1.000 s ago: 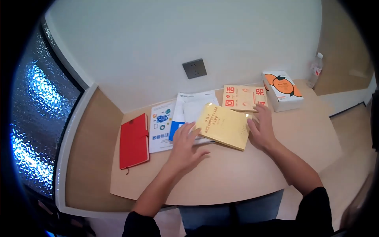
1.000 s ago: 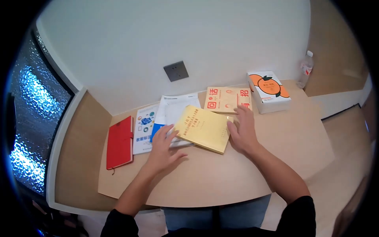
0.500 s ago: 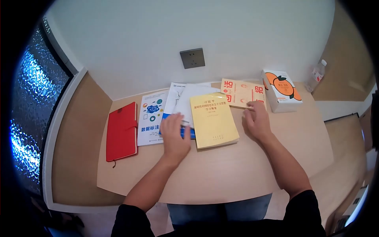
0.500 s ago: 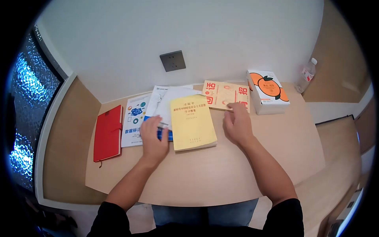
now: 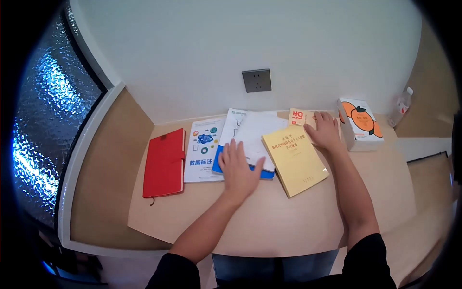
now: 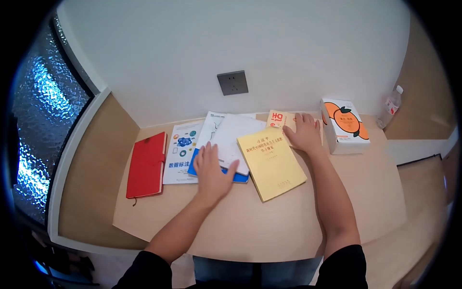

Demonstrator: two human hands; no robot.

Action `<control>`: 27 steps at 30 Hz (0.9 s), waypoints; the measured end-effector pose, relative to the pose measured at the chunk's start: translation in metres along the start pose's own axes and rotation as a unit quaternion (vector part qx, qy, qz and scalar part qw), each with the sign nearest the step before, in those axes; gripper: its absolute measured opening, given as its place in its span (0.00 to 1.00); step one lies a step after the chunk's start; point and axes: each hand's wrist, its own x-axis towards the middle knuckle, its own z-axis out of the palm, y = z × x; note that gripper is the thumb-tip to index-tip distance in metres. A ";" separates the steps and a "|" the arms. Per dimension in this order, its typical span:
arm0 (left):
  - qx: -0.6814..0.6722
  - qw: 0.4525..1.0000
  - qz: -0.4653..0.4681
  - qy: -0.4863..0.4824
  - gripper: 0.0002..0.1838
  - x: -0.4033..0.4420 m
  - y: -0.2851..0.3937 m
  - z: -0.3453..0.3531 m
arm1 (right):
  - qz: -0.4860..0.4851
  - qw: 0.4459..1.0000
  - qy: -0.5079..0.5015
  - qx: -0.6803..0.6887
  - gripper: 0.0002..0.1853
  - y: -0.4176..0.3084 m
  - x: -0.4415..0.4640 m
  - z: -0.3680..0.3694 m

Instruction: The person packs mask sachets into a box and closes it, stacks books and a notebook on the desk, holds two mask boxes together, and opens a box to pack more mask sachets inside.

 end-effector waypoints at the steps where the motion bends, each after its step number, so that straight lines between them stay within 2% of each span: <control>1: 0.006 1.000 0.004 -0.005 0.40 0.001 -0.003 -0.004 | -0.013 1.000 0.006 0.004 0.42 0.002 -0.003 0.002; 3: 0.032 0.999 0.038 0.001 0.36 0.001 -0.002 -0.005 | -0.013 1.000 0.017 -0.001 0.41 0.002 -0.005 -0.003; 6: -0.053 0.986 0.149 -0.047 0.35 -0.005 0.012 -0.008 | 0.029 0.999 -0.002 -0.034 0.39 -0.009 -0.012 -0.014; 7: -0.131 0.974 0.162 -0.092 0.33 -0.010 0.022 -0.013 | 0.045 0.997 -0.021 -0.054 0.39 -0.012 -0.013 -0.019; 10: -0.178 0.934 0.237 -0.201 0.34 -0.030 0.035 -0.014 | 0.067 0.991 -0.031 -0.113 0.39 -0.011 -0.022 -0.017; 14: -0.184 0.923 0.246 -0.234 0.36 -0.033 0.036 -0.023 | 0.102 0.991 -0.027 -0.086 0.37 -0.018 -0.068 -0.027; 15: -0.194 0.931 0.244 -0.188 0.33 -0.035 0.035 -0.020 | 0.116 0.990 -0.036 -0.072 0.34 -0.022 -0.082 -0.029; 18: -0.206 0.964 0.094 -0.136 0.29 -0.041 0.042 -0.027 | 0.143 0.988 -0.045 -0.036 0.29 -0.028 -0.108 -0.044; 19: -0.183 0.976 0.074 -0.092 0.29 -0.044 0.047 -0.032 | 0.143 0.988 -0.048 -0.028 0.28 -0.028 -0.114 -0.050; 22: -0.269 0.928 -0.104 -0.235 0.34 -0.042 0.060 -0.051 | 0.121 0.992 -0.020 0.000 0.28 -0.018 -0.123 -0.049; 23: -0.221 0.951 -0.044 -0.211 0.37 -0.044 0.054 -0.046 | 0.110 0.994 -0.004 0.010 0.28 -0.014 -0.125 -0.046; 26: -0.385 0.841 -0.197 -0.325 0.37 -0.035 0.049 -0.045 | 0.185 0.974 -0.131 0.009 0.32 -0.029 -0.123 -0.075; 27: -0.376 0.856 -0.174 -0.308 0.37 -0.037 0.048 -0.041 | 0.197 0.967 -0.159 0.026 0.32 -0.032 -0.123 -0.083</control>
